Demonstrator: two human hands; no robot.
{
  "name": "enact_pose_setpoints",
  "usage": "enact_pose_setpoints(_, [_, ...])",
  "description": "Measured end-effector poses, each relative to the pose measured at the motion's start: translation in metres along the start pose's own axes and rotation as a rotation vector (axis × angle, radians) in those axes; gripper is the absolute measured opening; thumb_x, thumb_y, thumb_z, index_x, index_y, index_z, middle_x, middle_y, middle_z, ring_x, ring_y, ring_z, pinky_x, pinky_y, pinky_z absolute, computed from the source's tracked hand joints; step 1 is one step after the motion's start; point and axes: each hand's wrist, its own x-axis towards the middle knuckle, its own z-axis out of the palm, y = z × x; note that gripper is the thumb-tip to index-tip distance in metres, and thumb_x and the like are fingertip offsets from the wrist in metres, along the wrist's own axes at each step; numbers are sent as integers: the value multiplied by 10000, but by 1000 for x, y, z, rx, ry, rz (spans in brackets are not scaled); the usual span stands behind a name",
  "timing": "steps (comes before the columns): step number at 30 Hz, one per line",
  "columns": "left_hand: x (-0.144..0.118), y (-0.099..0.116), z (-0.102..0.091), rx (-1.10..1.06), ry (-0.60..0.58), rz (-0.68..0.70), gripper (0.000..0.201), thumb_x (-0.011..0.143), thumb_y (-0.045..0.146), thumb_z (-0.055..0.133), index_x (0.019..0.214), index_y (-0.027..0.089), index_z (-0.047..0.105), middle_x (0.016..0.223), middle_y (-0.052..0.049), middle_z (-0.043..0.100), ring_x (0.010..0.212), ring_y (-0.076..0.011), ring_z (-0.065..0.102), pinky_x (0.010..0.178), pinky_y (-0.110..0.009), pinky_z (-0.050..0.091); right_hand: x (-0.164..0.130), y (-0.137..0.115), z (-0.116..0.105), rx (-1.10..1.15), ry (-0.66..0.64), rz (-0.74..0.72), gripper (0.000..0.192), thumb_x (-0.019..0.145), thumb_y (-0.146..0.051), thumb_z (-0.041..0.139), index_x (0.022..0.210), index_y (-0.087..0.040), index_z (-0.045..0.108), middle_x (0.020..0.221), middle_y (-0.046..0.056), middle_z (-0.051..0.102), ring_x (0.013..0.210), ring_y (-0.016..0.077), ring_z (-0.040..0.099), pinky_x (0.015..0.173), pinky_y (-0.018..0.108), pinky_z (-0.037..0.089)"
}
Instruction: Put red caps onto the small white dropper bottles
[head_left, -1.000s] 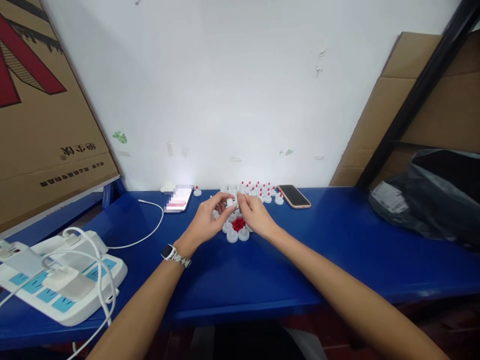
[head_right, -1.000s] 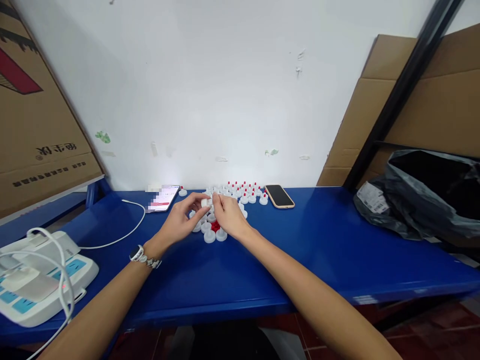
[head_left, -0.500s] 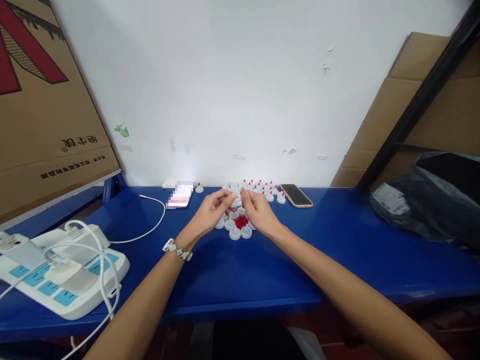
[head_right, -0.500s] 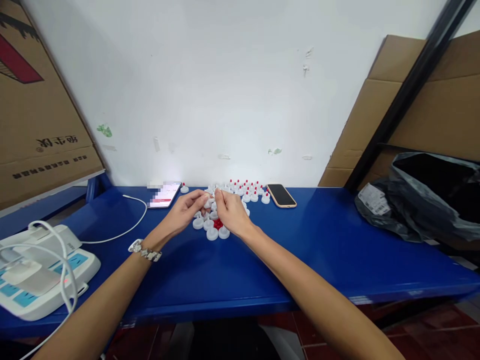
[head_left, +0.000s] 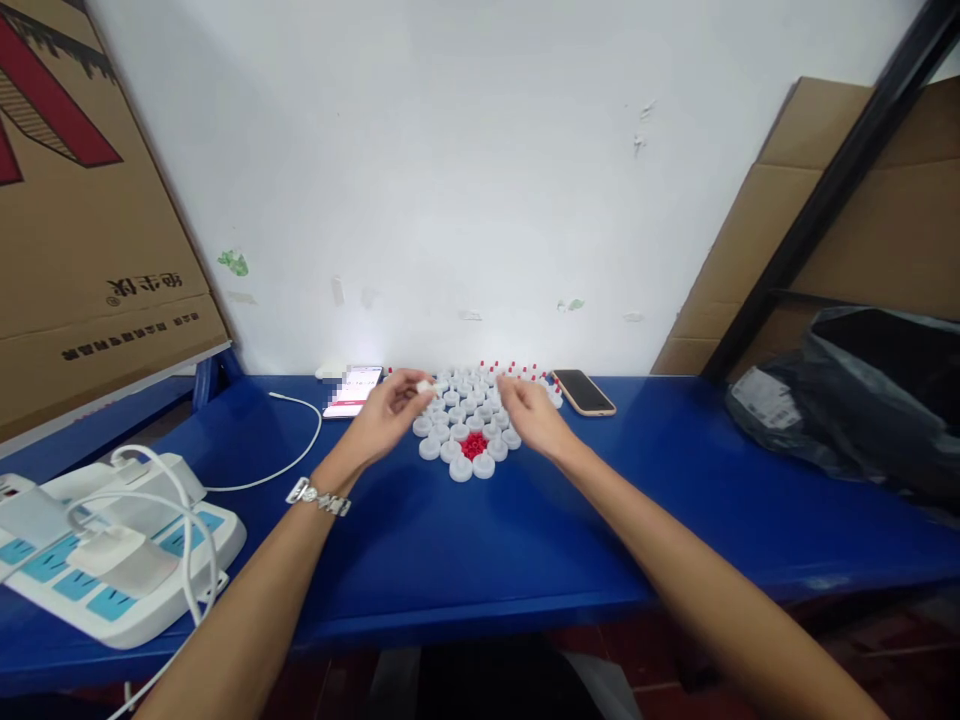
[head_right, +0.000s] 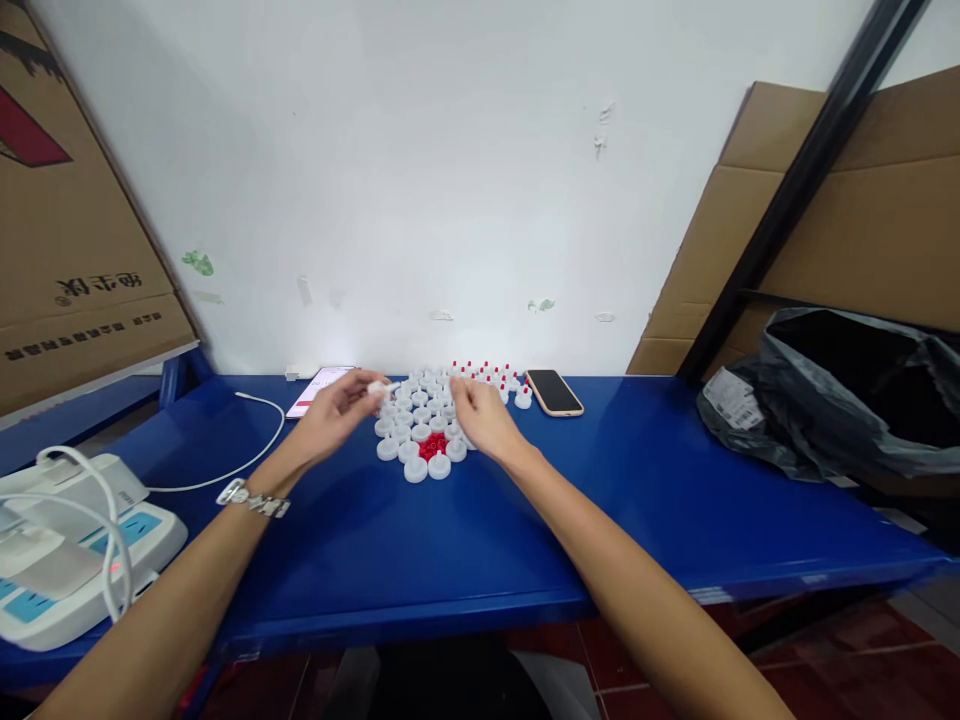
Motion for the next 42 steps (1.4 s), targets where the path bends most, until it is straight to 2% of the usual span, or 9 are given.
enact_pose_setpoints(3, [-4, 1, 3, 64, -151, -28, 343, 842, 416, 681, 1073, 177, 595, 1011, -66, 638, 855, -164, 616, 774, -312, 524, -4, 1, 1, -193, -199, -124, 285, 932, -313, 453, 673, -194, 453, 683, -5, 510, 634, 129, 467, 633, 275, 332])
enact_pose_setpoints(7, [-9, 9, 6, 101, -248, -88, 349, 817, 421, 705, 1052, 181, 608, 913, -39, 642, 788, -156, 613, 728, -309, 523, -8, -2, 4, -264, -231, -116, 140, 883, -315, 558, 829, -191, 590, 827, 24, 591, 732, 150, 531, 730, 300, 382])
enact_pose_setpoints(11, [-9, 13, 4, 102, -321, -159, 358, 798, 430, 723, 1029, 173, 633, 862, -40, 677, 794, -169, 637, 723, -305, 513, -10, -7, 7, 41, -213, -67, 175, 915, -332, 532, 1004, -193, 591, 787, 3, 616, 682, 135, 535, 676, 278, 418])
enact_pose_setpoints(18, [-8, 23, -11, 162, -367, -184, 350, 764, 464, 738, 961, 177, 703, 871, -50, 715, 817, -189, 645, 739, -303, 497, -15, -18, 28, 492, -296, 26, 274, 850, -433, 652, 890, -163, 635, 813, 43, 684, 684, 142, 617, 619, 265, 462])
enact_pose_setpoints(23, [-5, 15, -25, 320, -279, -132, 361, 887, 488, 548, 801, 183, 721, 813, -45, 716, 761, -185, 615, 691, -298, 459, -18, -28, 31, 202, -427, -107, 197, 896, -348, 608, 867, -178, 703, 762, 24, 675, 673, 136, 581, 662, 280, 429])
enact_pose_setpoints(27, [-6, 7, -26, 429, -208, -173, 292, 833, 432, 593, 728, 171, 672, 688, -23, 654, 651, -166, 564, 607, -281, 418, -16, -34, 31, -188, -501, -343, 131, 903, -249, 610, 865, -206, 727, 853, 41, 652, 863, 181, 572, 875, 379, 358])
enact_pose_setpoints(30, [-8, 7, -23, 425, -232, -227, 256, 792, 405, 612, 702, 168, 640, 626, -4, 592, 593, -150, 521, 561, -269, 389, -14, -33, 33, -341, -473, -399, 125, 910, -260, 609, 908, -220, 728, 877, 51, 615, 933, 209, 535, 874, 388, 319])
enact_pose_setpoints(37, [-8, 7, -24, 413, -225, -260, 186, 769, 339, 569, 708, 172, 624, 609, 1, 577, 572, -147, 513, 535, -262, 380, -16, -24, 34, -283, -359, -345, 217, 898, -400, 625, 1016, -226, 680, 922, 39, 602, 940, 198, 539, 889, 367, 327])
enact_pose_setpoints(42, [-12, -9, -28, 496, -306, -468, 101, 720, 269, 557, 704, 179, 601, 560, 2, 605, 518, -149, 529, 496, -253, 365, 23, -19, 45, -260, -245, -264, 201, 923, -362, 552, 954, -201, 668, 871, 39, 658, 895, 193, 578, 840, 332, 366])
